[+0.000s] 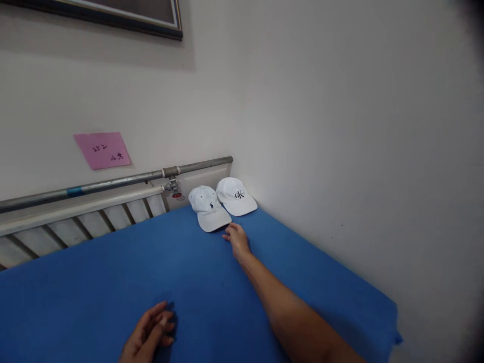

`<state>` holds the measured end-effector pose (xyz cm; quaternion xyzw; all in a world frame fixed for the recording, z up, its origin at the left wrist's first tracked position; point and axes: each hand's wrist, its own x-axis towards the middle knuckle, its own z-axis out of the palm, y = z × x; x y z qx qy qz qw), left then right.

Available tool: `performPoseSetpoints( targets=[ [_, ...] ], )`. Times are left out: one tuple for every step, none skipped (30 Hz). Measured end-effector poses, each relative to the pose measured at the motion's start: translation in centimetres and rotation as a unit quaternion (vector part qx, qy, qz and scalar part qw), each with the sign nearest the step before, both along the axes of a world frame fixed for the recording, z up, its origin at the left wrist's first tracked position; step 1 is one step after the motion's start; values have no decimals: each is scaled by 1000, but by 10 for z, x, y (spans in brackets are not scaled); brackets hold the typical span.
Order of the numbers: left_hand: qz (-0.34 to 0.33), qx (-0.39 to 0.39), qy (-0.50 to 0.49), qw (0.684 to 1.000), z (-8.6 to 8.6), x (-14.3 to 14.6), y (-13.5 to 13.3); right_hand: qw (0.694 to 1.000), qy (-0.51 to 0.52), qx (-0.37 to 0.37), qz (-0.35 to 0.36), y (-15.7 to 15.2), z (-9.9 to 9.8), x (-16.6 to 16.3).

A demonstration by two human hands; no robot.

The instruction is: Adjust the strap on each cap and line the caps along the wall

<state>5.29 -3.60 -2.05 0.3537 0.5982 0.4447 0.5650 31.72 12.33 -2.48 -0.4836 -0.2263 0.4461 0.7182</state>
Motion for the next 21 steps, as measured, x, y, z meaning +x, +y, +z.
performPoseSetpoints(
  targets=[
    [-2, 15, -7, 1000, 2, 1, 0, 1000, -25, -1, 1, -6, 1, -1],
    [-3, 30, -15, 999, 4, 3, 0, 999, -52, -3, 10, -13, 2, -4],
    [-3, 45, -25, 999, 7, 6, -2, 997, -78, -6, 26, -22, 3, -8],
    [2, 61, -33, 998, 11, 9, -4, 993, -103, -9, 49, -32, 5, -14],
    [21, 65, -35, 997, 15, 12, -7, 989, -126, -12, 80, -43, 7, -22],
    [44, 72, -50, 995, 20, 14, -11, 982, -145, -15, 119, -55, 9, -31],
    [64, 77, -64, 993, 25, 15, -13, 974, -161, -15, 159, -67, 12, -40],
    [80, 78, -76, 991, 29, 14, -15, 963, -175, -11, 204, -78, 14, -49],
    [102, 80, -94, 987, 30, 9, -16, 952, -184, -3, 243, -87, 16, -57],
    [136, 86, -94, 982, 31, 2, -16, 940, -190, 8, 282, -94, 17, -64],
    [169, 89, -88, 978, 30, -9, -17, 926, -209, 26, 313, -98, 17, -71],
    [203, 92, -83, 971, 28, -22, -20, 897, -285, 67, 331, -101, 16, -77],
    [235, 98, -79, 964, 26, -36, -24, 867, -349, 99, 342, -103, 15, -81],
    [268, 104, -74, 955, 24, -50, -31, 842, -394, 121, 347, -104, 13, -84],
    [300, 111, -70, 945, 23, -63, -40, 823, -427, 132, 351, -105, 12, -86],
    [331, 119, -65, 934, 23, -74, -50, 808, -450, 136, 354, -105, 12, -87],
    [360, 127, -60, 922, 23, -84, -61, 800, -465, 134, 354, -105, 11, -88],
    [386, 134, -57, 911, 23, -92, -72, 795, -474, 129, 355, -105, 11, -87],
    [408, 141, -56, 900, 23, -99, -83, 793, -480, 124, 355, -105, 11, -87],
    [425, 145, -56, 892, 24, -104, -93, 791, -484, 122, 354, -104, 11, -87],
    [437, 149, -59, 885, 25, -108, -103, 789, -487, 123, 354, -104, 11, -87]
  ],
)
